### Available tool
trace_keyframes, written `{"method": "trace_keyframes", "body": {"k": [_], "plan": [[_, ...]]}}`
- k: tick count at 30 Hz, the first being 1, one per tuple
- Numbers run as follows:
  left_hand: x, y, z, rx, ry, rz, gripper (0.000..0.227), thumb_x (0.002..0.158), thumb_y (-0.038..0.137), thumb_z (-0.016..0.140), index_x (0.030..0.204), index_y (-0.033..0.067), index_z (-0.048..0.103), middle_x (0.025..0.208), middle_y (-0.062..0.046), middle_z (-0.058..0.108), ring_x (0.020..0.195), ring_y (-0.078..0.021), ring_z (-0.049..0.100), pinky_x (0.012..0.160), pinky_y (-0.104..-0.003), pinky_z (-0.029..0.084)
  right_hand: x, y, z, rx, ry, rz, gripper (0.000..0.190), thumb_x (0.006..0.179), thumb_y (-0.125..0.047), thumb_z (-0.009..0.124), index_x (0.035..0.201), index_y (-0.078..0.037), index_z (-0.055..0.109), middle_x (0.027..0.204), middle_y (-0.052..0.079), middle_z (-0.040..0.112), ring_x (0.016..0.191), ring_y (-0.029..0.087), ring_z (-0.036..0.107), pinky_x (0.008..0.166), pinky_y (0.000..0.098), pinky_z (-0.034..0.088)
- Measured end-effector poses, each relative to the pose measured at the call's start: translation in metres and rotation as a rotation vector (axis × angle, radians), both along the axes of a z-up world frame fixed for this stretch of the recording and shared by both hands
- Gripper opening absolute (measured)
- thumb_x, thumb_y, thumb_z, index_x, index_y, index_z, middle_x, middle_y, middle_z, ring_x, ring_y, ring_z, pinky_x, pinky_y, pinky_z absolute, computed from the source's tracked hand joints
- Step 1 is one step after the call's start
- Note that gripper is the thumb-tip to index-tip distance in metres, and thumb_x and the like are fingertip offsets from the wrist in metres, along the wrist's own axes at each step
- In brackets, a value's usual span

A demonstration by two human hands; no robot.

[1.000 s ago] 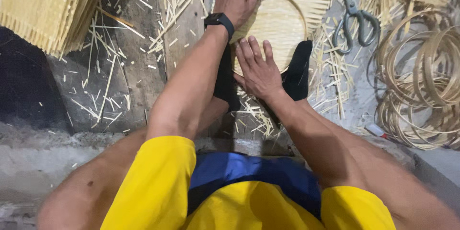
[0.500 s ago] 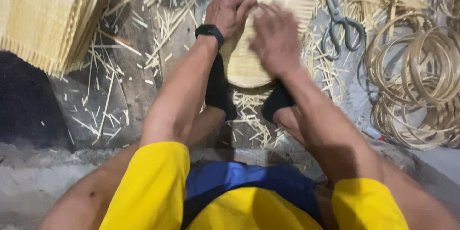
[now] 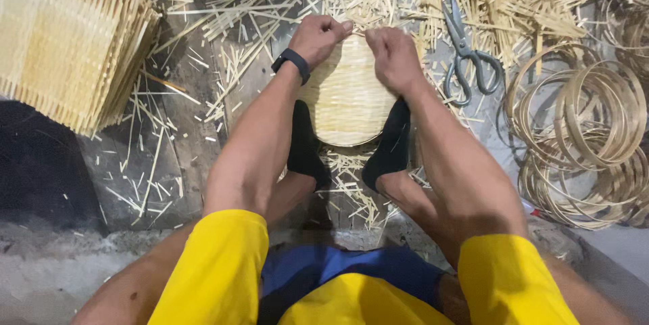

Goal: The person sits on the floor and repeatedly cuts circular pieces from rectangular woven bamboo mats using shears. They place each cut circle into a stack of finished pieces.

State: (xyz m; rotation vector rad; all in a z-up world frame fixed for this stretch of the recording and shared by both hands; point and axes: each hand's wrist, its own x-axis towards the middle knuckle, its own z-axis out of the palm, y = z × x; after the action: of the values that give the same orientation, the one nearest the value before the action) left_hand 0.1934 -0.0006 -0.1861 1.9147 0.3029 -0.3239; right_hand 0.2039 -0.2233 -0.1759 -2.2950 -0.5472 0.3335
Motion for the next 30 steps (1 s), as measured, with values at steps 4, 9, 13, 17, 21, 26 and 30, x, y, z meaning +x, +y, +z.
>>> {"method": "trace_keyframes", "body": {"k": [4,9,13,17,21,26,30], "plan": [[-0.003,0.002,-0.011,-0.057,0.109,0.098,0.049,0.084,0.045,0.081,0.066,0.0005,0.069,0.056,0.000,0.056,0.055,-0.0107,0.047,0.052,-0.032,0.040,-0.009,-0.007,-0.011,0.048,-0.012,-0.020,0.063,0.119,-0.043,0.023,0.111,0.005,0.063,0.101,0.028,0.064,0.095,0.041,0.056,0.086,0.0513,0.040],[-0.001,0.004,-0.011,0.029,0.128,0.075,0.049,0.085,0.041,0.082,0.063,0.0006,0.068,0.052,-0.002,0.053,0.052,-0.0122,0.043,0.051,-0.032,0.036,0.002,-0.011,-0.027,0.151,0.433,-0.113,0.061,0.109,-0.051,0.033,0.106,0.003,0.062,0.095,0.023,0.068,0.088,0.036,0.060,0.085,0.0450,0.046],[-0.014,0.010,-0.004,0.042,-0.059,0.022,0.044,0.094,0.046,0.069,0.076,0.0061,0.077,0.061,-0.007,0.062,0.056,-0.0173,0.051,0.056,-0.037,0.041,0.001,-0.010,-0.029,0.125,0.402,-0.109,0.063,0.109,-0.052,0.032,0.101,0.004,0.061,0.085,0.026,0.063,0.080,0.036,0.056,0.082,0.0459,0.046],[-0.030,0.016,-0.021,0.236,-0.200,-0.102,0.060,0.104,0.055,0.048,0.085,0.0077,0.079,0.070,-0.017,0.067,0.061,-0.0287,0.058,0.066,-0.045,0.046,-0.004,-0.012,-0.031,0.012,0.390,-0.148,0.066,0.111,-0.052,0.031,0.095,0.006,0.059,0.085,0.028,0.060,0.079,0.040,0.053,0.081,0.0476,0.044],[-0.021,0.024,-0.045,0.136,-0.058,-0.123,0.069,0.102,0.058,0.050,0.083,-0.0055,0.069,0.069,-0.025,0.059,0.063,-0.0358,0.050,0.068,-0.047,0.043,-0.005,-0.009,-0.026,0.044,0.361,-0.131,0.067,0.110,-0.053,0.030,0.093,0.005,0.059,0.085,0.028,0.062,0.080,0.042,0.054,0.082,0.0480,0.045],[-0.018,0.029,-0.033,0.012,-0.045,-0.082,0.062,0.103,0.053,0.055,0.086,-0.0055,0.068,0.071,-0.023,0.062,0.066,-0.0309,0.051,0.067,-0.043,0.043,-0.005,-0.012,0.016,-0.108,0.097,-0.022,0.051,0.111,-0.040,0.033,0.101,0.001,0.061,0.100,0.030,0.061,0.096,0.048,0.057,0.087,0.0553,0.045],[-0.040,0.014,0.021,-0.099,-0.137,-0.125,0.042,0.075,0.040,0.086,0.098,0.0061,0.076,0.087,-0.008,0.078,0.076,-0.0193,0.072,0.070,-0.034,0.056,0.026,-0.086,0.100,-0.363,-0.082,0.159,0.040,0.111,-0.032,0.035,0.118,-0.004,0.062,0.120,0.028,0.060,0.113,0.047,0.057,0.097,0.0562,0.045]]}}
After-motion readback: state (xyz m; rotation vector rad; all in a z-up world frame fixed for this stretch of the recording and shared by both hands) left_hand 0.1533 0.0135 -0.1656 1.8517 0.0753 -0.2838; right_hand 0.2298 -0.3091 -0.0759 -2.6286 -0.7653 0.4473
